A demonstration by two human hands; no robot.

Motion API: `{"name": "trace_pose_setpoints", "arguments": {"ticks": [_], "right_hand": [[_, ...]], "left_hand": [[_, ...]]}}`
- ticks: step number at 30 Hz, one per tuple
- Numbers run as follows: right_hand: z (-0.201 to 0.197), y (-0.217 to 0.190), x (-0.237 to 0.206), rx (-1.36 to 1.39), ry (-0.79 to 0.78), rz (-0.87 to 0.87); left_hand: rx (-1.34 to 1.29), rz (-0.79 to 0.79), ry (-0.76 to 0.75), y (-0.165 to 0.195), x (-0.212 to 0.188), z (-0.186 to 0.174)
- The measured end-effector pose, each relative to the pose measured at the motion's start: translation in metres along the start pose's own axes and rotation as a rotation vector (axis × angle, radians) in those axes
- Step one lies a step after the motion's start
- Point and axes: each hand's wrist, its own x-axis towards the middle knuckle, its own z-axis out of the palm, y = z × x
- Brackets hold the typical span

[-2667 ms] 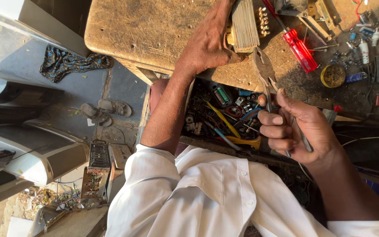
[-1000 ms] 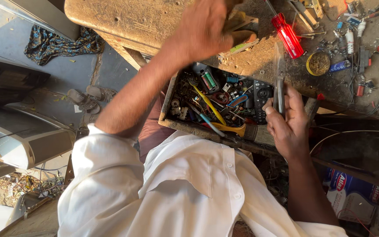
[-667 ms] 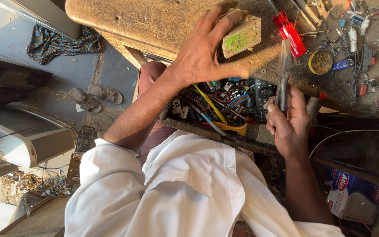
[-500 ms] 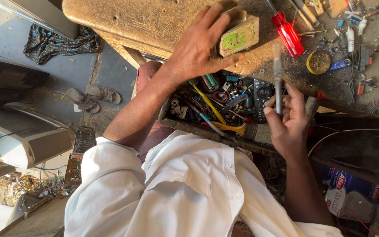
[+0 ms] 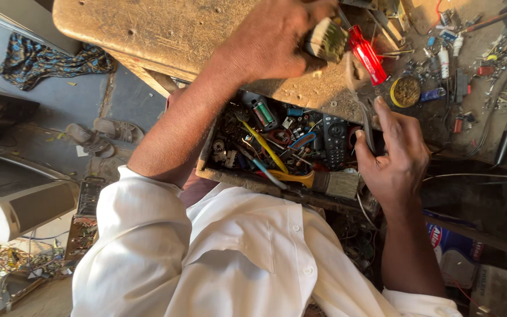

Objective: The person holds a transformer with a laminated metal core and copper windings and repeatedly scrapes and brushes its surfaces using a pair of pliers, turning the component to work on different sides while seated at a cluttered repair workbench.

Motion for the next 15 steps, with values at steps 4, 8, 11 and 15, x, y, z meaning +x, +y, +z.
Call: {"name": "trace_pose_setpoints", "arguments": {"ticks": [4,8,11,15], "right_hand": [[0.005,0.006,-0.008,0.018,0.075,0.01],[0.009,0.01,-0.016,0.021,0.0,0.041],[0.009,0.01,-0.02,0.022,-0.016,0.065],[0.011,0.007,-0.025,0.024,0.054,0.193]], "left_hand": [[0.111,0.085,0.067,0.009,0.01,0.014],[0.074,0.101,0.042,0.013,0.016,0.022],[0.05,0.052,-0.011,0.009,0.016,0.022],[-0.032,0.002,-0.028,0.002,0.006,0.021]]}}
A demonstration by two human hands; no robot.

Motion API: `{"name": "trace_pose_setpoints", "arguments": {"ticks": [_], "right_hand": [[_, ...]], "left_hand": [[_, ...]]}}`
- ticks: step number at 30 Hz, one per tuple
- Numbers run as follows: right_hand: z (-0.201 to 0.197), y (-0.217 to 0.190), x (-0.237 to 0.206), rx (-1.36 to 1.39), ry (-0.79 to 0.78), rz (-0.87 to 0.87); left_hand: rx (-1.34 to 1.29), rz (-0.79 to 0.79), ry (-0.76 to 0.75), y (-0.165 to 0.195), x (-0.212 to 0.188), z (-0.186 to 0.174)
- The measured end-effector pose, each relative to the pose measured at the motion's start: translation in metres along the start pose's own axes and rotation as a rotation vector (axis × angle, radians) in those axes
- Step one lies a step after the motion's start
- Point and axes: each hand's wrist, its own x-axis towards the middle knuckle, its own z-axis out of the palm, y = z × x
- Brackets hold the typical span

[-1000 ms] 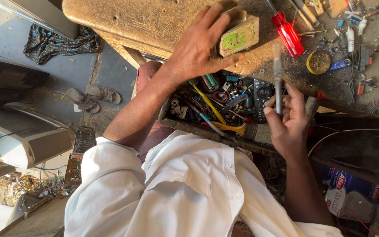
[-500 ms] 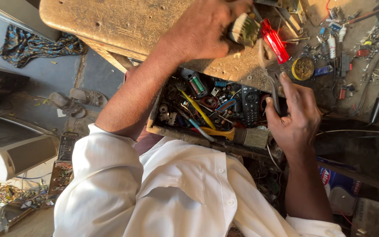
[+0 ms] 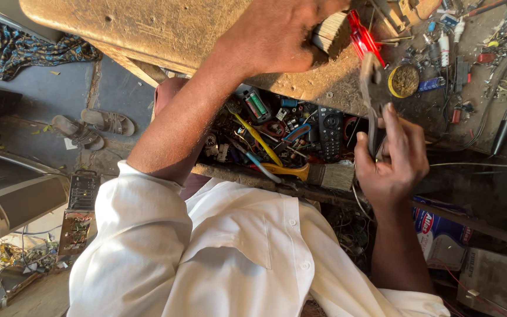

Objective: The person holds a transformer with a laminated metal core and copper windings and repeatedly scrapes and brushes its surfaces using a pair of pliers, turning the component to work on different sides while seated at a cluttered repair workbench.

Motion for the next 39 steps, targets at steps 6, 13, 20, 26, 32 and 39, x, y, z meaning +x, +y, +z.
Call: {"name": "trace_pose_setpoints", "arguments": {"ticks": [6,13,20,26,32,39], "right_hand": [[0.005,-0.002,0.002,0.023,-0.072,-0.102],[0.002,-0.002,0.002,0.065,0.063,-0.188],[0.006,-0.001,0.002,-0.019,0.033,-0.016],[0.007,-0.002,0.003,0.194,-0.121,0.115],[0.005,0.0,0.004,0.073,0.141,-0.116],[0.005,0.005,0.011,0.07,0.028,0.012]], "left_hand": [[0.02,0.046,0.075,-0.006,-0.002,0.006],[-0.025,-0.017,0.031,-0.009,-0.001,0.008],[-0.018,0.028,0.078,-0.011,0.0,0.011],[-0.041,0.016,0.052,-0.013,0.001,0.01],[-0.094,-0.023,0.031,-0.005,0.004,0.008],[-0.138,-0.021,0.049,-0.012,-0.001,0.007]]}}
